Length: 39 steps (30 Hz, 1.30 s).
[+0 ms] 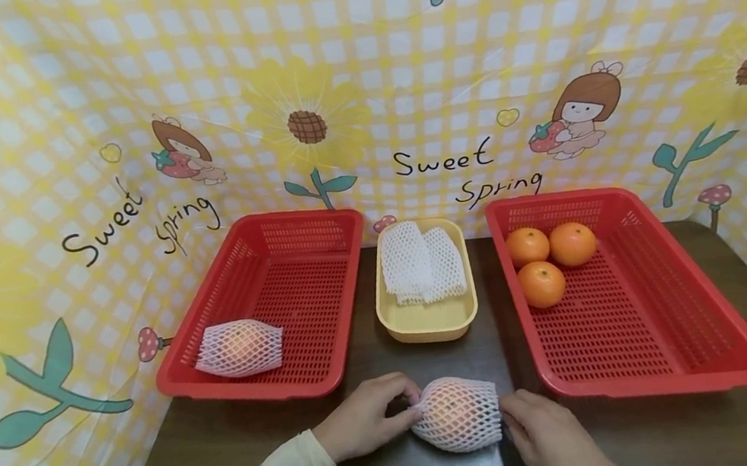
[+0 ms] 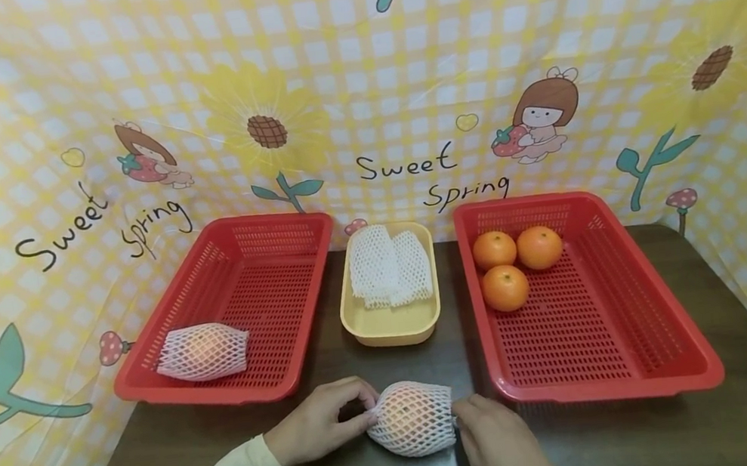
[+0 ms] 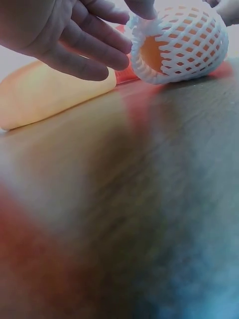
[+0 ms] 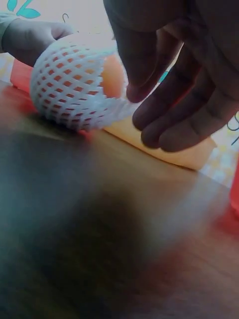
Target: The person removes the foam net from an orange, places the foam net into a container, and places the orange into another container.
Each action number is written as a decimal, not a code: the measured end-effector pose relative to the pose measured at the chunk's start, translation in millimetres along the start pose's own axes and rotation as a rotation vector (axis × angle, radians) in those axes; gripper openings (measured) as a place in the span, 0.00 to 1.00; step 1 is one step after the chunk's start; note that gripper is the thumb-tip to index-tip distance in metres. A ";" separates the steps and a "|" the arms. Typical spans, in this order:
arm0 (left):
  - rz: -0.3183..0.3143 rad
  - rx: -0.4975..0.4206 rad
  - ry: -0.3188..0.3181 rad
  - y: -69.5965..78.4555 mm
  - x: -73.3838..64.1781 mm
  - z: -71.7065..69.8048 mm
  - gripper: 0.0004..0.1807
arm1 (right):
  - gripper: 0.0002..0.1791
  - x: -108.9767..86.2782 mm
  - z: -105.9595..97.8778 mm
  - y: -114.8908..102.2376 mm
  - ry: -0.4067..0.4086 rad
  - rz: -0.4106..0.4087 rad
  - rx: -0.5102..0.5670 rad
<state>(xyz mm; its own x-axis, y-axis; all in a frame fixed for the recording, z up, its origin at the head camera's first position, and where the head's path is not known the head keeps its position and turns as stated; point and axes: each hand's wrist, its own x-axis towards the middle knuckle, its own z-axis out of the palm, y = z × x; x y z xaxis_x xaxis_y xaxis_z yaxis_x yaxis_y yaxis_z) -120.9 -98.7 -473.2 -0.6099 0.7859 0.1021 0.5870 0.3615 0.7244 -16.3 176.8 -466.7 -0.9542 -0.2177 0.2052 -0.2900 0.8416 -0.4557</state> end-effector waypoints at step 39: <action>0.009 -0.085 0.008 1.8 2.2 -2.5 0.09 | 0.40 20.8 17.0 -12.9 -0.163 0.051 0.336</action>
<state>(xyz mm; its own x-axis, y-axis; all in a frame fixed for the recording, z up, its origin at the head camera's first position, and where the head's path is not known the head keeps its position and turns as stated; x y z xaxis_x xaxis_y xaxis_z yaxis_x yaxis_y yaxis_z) -122.5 -97.5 -470.0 -0.6092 0.7847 0.1143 0.5455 0.3101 0.7787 -33.7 153.1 -471.3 -0.9594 -0.2782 0.0471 -0.2241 0.6497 -0.7264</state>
